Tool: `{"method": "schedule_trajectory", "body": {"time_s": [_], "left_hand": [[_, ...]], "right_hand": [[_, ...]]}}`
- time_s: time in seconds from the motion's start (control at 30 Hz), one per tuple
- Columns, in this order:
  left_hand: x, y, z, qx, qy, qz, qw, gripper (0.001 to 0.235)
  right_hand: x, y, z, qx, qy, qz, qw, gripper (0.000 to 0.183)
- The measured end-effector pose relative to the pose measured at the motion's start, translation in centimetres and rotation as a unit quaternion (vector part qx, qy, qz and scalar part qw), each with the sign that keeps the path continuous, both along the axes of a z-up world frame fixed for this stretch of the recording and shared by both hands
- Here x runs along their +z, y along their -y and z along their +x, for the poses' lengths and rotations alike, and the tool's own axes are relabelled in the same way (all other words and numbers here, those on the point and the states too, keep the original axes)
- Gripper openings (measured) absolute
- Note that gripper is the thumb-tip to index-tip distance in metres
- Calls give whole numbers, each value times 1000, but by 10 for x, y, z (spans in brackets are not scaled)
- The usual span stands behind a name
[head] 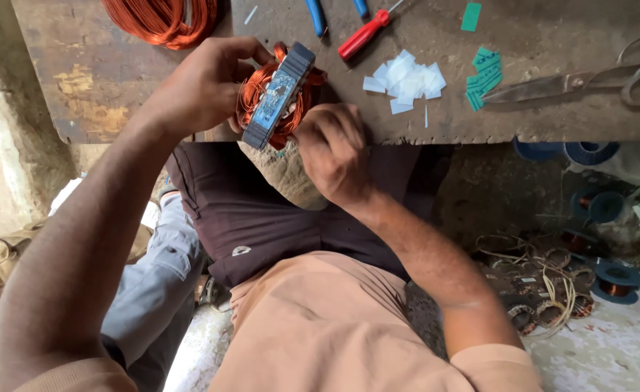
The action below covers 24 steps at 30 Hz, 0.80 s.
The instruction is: Manually winding and securing copper wire coils onto a motor stator assembly.
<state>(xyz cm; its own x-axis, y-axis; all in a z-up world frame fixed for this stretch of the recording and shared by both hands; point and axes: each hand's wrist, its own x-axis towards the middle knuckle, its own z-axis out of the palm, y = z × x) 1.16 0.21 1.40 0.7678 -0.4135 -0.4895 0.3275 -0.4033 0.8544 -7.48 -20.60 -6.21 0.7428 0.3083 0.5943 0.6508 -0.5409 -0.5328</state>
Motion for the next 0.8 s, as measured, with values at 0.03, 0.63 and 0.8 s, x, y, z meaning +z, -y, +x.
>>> {"method": "schedule_trajectory", "body": {"time_s": [0.03, 0.63, 0.8], "left_hand": [[0, 0, 1, -2, 0, -1, 1000, 26], [-6, 2, 5, -36, 46, 30, 998, 24], [-1, 4, 5, -36, 40, 84, 995, 31]], "right_hand": [[7, -1, 0, -2, 0, -1, 1000, 10], [45, 45, -9, -38, -105, 15, 994, 21], [68, 63, 11, -133, -99, -111, 980, 25]]}}
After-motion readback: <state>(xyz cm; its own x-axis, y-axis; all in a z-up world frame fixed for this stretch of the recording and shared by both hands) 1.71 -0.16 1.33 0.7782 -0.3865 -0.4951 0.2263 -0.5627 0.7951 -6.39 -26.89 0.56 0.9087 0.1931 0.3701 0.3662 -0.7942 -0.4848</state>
